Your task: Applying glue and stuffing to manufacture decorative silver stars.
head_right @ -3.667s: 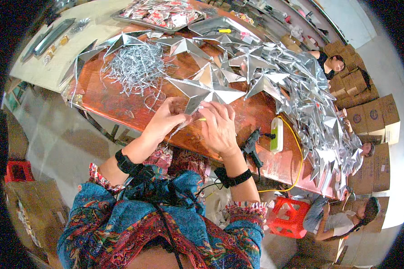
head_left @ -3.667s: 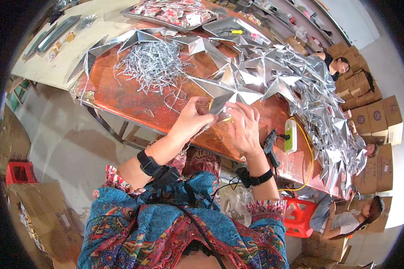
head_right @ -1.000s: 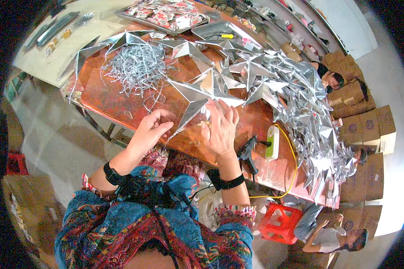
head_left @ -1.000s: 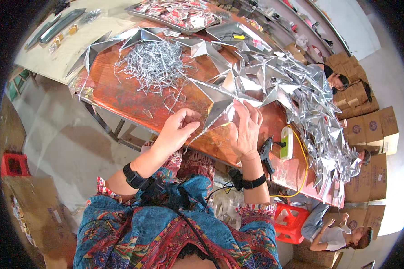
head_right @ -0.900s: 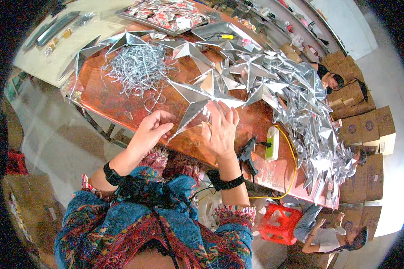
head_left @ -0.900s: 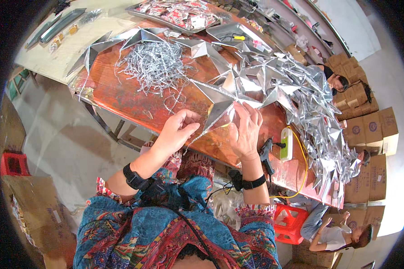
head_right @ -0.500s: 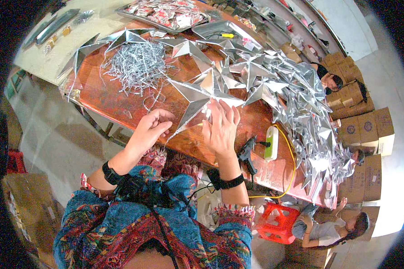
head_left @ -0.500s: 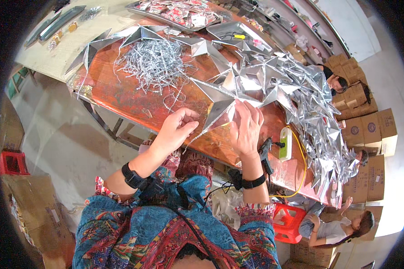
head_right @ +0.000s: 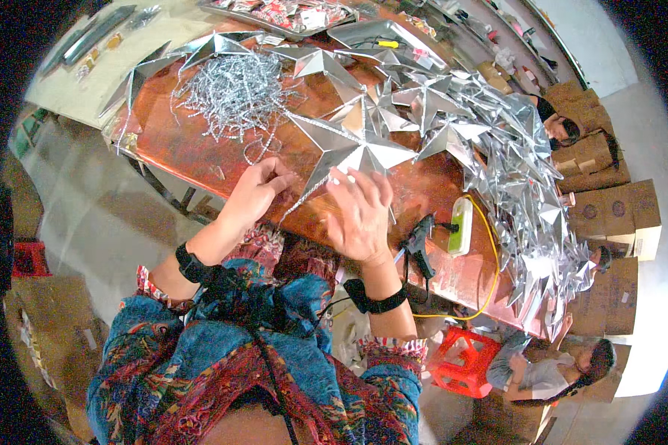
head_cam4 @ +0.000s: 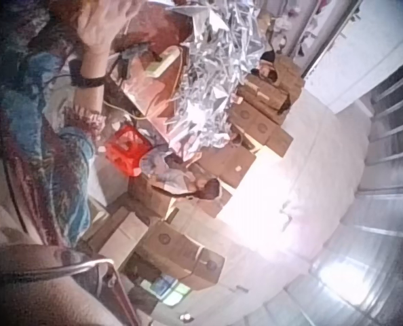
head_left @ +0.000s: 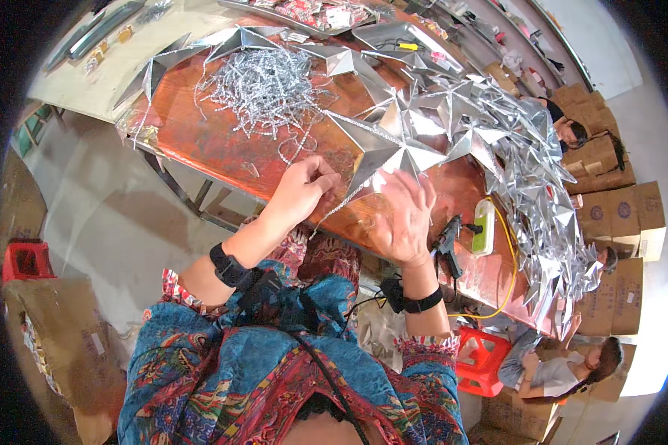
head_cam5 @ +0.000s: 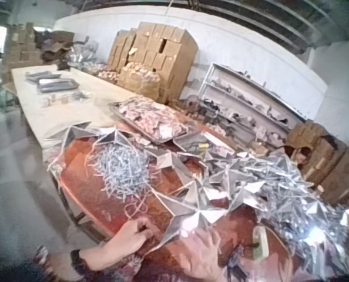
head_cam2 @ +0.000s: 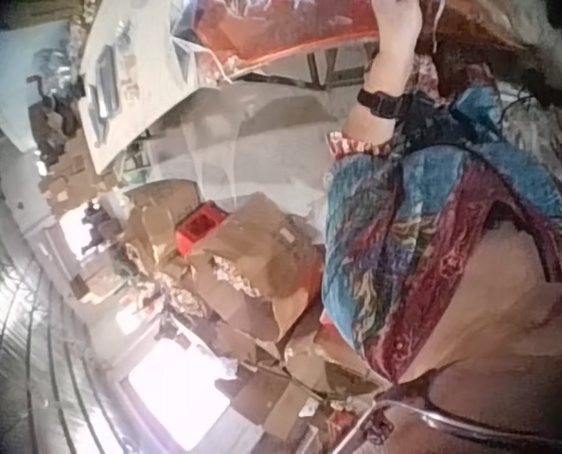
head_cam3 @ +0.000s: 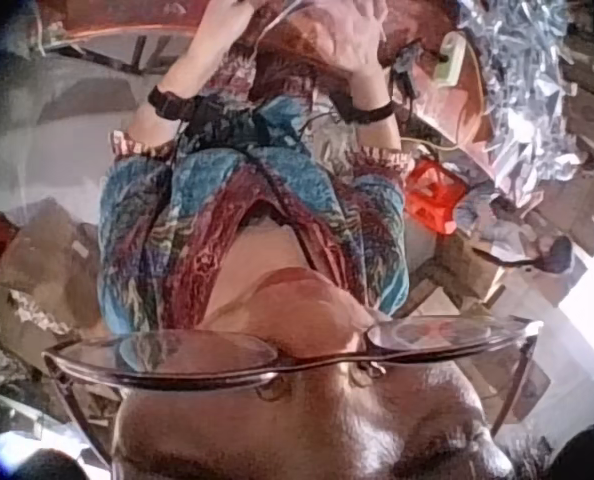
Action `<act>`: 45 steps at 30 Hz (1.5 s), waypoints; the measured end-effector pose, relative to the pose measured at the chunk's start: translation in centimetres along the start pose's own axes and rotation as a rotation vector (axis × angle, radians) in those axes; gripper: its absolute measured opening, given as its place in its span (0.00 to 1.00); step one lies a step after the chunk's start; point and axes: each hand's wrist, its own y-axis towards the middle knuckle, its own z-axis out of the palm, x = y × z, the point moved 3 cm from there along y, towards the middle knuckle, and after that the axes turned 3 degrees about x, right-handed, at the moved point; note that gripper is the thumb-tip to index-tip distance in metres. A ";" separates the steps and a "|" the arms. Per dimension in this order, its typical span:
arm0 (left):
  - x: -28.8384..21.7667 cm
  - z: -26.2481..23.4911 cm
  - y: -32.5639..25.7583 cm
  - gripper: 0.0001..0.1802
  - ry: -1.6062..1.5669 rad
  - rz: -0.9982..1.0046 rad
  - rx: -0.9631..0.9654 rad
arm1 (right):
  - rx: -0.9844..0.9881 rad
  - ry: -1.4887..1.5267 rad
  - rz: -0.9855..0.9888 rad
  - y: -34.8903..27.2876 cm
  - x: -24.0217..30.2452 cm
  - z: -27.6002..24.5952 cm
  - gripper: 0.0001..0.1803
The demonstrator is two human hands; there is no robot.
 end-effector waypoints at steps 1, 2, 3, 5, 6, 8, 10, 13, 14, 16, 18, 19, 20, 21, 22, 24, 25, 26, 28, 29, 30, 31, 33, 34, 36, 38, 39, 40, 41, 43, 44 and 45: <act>0.1 -0.1 0.2 0.09 0.019 -0.021 -0.004 | 0.034 0.039 -0.045 -0.2 0.6 0.2 0.23; 0.0 -0.1 0.3 0.10 0.026 0.015 -0.004 | 0.077 0.072 -0.089 -0.3 1.1 0.5 0.23; 0.0 -0.1 0.4 0.11 0.032 0.051 -0.004 | 0.122 0.063 -0.099 -0.5 1.5 0.8 0.23; 0.2 -0.1 0.5 0.11 -0.026 0.022 0.008 | 0.059 0.080 -0.096 -0.9 1.9 0.6 0.23; 0.4 -0.1 0.5 0.11 -0.080 -0.026 0.020 | 0.010 0.086 -0.095 -1.0 2.1 0.4 0.23; 0.2 -0.1 0.4 0.10 -0.008 0.016 0.005 | -0.025 0.124 -0.102 -1.2 2.4 0.3 0.23; -0.1 0.3 0.3 0.09 0.072 0.042 0.005 | 0.130 0.092 -0.123 -1.4 2.7 0.8 0.22; -0.8 1.5 -0.3 0.22 0.132 0.072 0.094 | -0.026 0.078 -0.061 -1.8 2.0 -0.8 0.21; -1.2 1.7 -0.6 0.22 0.123 0.111 0.107 | -0.136 0.059 0.024 -2.1 1.3 -1.8 0.20; -2.2 2.1 -1.2 0.27 0.326 0.233 0.083 | -0.215 -0.044 0.181 -2.2 -0.7 -3.0 0.21; -2.8 2.2 -1.3 0.29 0.407 0.241 0.049 | -0.163 -0.062 0.403 -2.6 -1.9 -2.8 0.21; -3.1 2.1 -1.2 0.29 0.463 0.253 0.065 | -0.181 -0.069 0.402 -2.8 -2.1 -2.7 0.21; -3.3 2.0 -1.1 0.29 0.515 0.268 0.080 | -0.174 0.021 0.433 -3.1 -2.1 -2.4 0.21; -3.4 1.8 -0.8 0.29 0.526 0.255 0.059 | -0.164 0.117 0.469 -3.4 -2.0 -2.1 0.21; -3.4 1.5 -0.8 0.29 0.529 0.272 0.068 | -0.168 0.118 0.482 -3.9 -1.5 -1.9 0.21; -3.7 0.3 0.0 0.28 0.525 0.344 0.018 | -0.164 0.137 0.513 -4.3 -0.9 -1.5 0.20; -3.9 -0.4 0.7 0.28 0.587 0.382 -0.019 | -0.141 0.109 0.474 -4.1 -0.5 -1.4 0.20; -3.9 -1.2 1.5 0.27 0.594 0.396 -0.028 | -0.096 0.125 0.483 -4.2 0.1 -1.1 0.20; -4.0 -2.8 3.2 0.26 0.611 0.429 -0.018 | -0.149 0.206 0.361 -3.7 1.1 -0.9 0.20; -4.1 -3.5 4.1 0.25 0.644 0.421 -0.027 | -0.148 0.184 0.357 -3.6 1.1 -1.1 0.20; -4.1 -4.1 4.8 0.25 0.649 0.432 -0.026 | -0.137 0.154 0.345 -3.5 1.0 -1.4 0.21; -4.0 -4.6 5.6 0.24 0.650 0.374 -0.050 | -0.112 0.119 0.340 -3.5 0.8 -1.6 0.21; -3.9 -5.2 6.6 0.24 0.672 0.259 -0.096 | -0.175 0.000 0.384 -3.1 -1.3 -2.4 0.21; -4.0 -5.1 6.7 0.24 0.682 0.288 -0.096 | -0.211 -0.124 0.439 -3.1 -2.3 -2.8 0.21; -4.4 -4.7 6.7 0.24 0.752 0.353 -0.155 | -0.160 -0.109 0.496 -3.1 -3.5 -2.6 0.21; -4.6 -4.4 6.4 0.26 0.825 0.294 -0.188 | -0.097 -0.089 0.544 -3.3 -4.0 -2.3 0.20; -4.9 -4.2 6.1 0.27 0.975 0.370 -0.215 | -0.061 -0.084 0.536 -3.4 -3.8 -2.0 0.20; -5.0 -4.1 5.6 0.29 1.128 0.459 -0.246 | -0.022 -0.076 0.525 -3.6 -3.6 -1.6 0.19; -5.0 -4.2 5.3 0.32 1.192 0.480 -0.232 | -0.020 -0.095 0.512 -3.7 -3.5 -1.4 0.19; -4.9 -4.7 4.6 0.32 1.298 0.427 -0.262 | -0.030 -0.101 0.506 -3.7 -3.3 -1.3 0.19; -5.0 -5.1 4.3 0.32 1.384 0.431 -0.282 | -0.036 -0.079 0.510 -3.7 -3.2 -1.4 0.19; -5.0 -5.7 4.0 0.30 1.451 0.429 -0.307 | -0.067 -0.111 0.481 -3.6 -3.2 -1.5 0.19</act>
